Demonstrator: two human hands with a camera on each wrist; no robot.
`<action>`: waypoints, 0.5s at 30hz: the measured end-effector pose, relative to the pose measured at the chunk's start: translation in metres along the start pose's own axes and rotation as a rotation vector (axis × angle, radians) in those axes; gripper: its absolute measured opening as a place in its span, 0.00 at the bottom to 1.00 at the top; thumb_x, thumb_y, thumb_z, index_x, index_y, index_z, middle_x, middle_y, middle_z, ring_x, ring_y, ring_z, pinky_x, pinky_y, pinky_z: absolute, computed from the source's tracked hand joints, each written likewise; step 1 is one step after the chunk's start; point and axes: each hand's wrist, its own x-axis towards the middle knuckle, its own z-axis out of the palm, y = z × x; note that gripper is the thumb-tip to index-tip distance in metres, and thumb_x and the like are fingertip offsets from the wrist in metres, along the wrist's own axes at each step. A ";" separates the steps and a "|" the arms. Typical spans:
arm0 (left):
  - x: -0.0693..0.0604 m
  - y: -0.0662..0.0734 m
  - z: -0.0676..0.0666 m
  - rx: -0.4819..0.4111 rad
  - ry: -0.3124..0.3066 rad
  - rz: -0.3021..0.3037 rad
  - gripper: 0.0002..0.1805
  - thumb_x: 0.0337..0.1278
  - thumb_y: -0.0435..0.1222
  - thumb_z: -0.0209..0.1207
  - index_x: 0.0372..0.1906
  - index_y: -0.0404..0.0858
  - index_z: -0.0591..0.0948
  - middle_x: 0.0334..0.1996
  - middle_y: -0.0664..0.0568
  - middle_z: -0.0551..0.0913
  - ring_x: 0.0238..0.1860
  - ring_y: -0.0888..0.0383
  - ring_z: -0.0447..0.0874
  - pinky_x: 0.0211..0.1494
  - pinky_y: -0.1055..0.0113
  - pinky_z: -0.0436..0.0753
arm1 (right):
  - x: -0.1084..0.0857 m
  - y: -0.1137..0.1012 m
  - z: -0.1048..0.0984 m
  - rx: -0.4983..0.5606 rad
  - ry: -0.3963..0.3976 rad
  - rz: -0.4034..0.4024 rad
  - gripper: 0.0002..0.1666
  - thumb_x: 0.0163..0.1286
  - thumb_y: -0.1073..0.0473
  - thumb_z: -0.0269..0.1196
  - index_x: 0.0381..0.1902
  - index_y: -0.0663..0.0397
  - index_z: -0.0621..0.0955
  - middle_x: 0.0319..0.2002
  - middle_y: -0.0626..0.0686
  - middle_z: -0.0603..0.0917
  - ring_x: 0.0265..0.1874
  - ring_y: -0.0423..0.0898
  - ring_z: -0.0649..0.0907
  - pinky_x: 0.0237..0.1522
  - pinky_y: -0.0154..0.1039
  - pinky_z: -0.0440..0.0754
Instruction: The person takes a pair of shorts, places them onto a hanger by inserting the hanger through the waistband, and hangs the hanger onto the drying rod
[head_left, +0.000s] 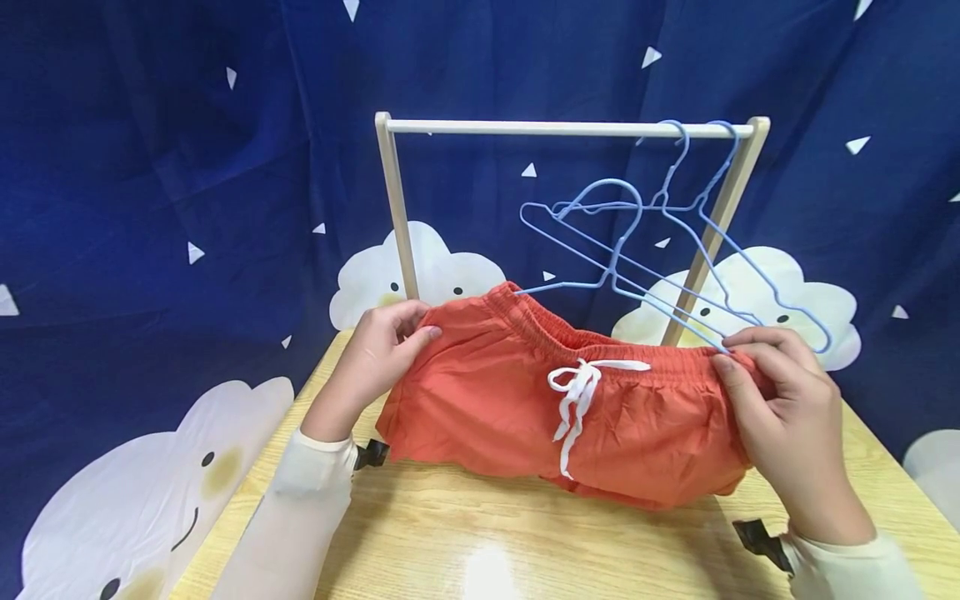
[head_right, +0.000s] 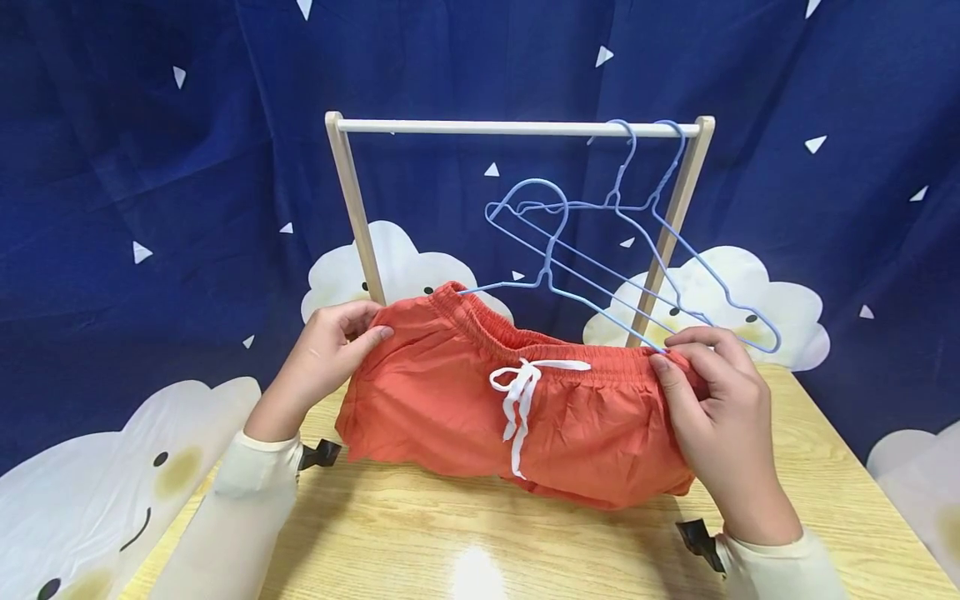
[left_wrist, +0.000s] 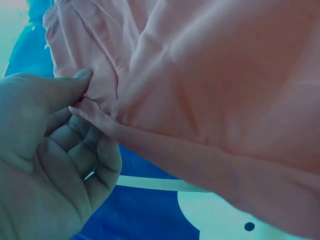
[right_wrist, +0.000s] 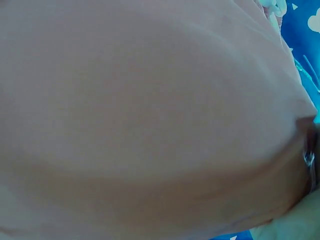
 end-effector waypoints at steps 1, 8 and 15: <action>0.000 0.000 0.000 -0.001 0.007 -0.002 0.05 0.71 0.34 0.69 0.47 0.40 0.90 0.33 0.52 0.89 0.31 0.56 0.80 0.37 0.67 0.78 | 0.000 0.001 0.000 -0.002 -0.004 0.003 0.02 0.69 0.71 0.72 0.39 0.66 0.90 0.48 0.36 0.83 0.51 0.28 0.81 0.53 0.19 0.71; -0.001 0.002 0.003 -0.033 0.086 -0.005 0.08 0.74 0.32 0.66 0.48 0.36 0.93 0.41 0.45 0.93 0.40 0.52 0.87 0.46 0.64 0.85 | -0.001 0.001 0.001 0.010 -0.004 0.017 0.03 0.69 0.72 0.72 0.39 0.66 0.90 0.48 0.36 0.83 0.50 0.29 0.81 0.50 0.19 0.72; 0.000 0.002 0.007 -0.058 0.105 0.014 0.12 0.76 0.30 0.64 0.56 0.34 0.91 0.47 0.41 0.93 0.48 0.47 0.91 0.57 0.51 0.87 | -0.001 -0.005 0.003 0.022 0.014 0.018 0.02 0.70 0.73 0.70 0.38 0.67 0.90 0.46 0.34 0.83 0.48 0.28 0.81 0.49 0.19 0.73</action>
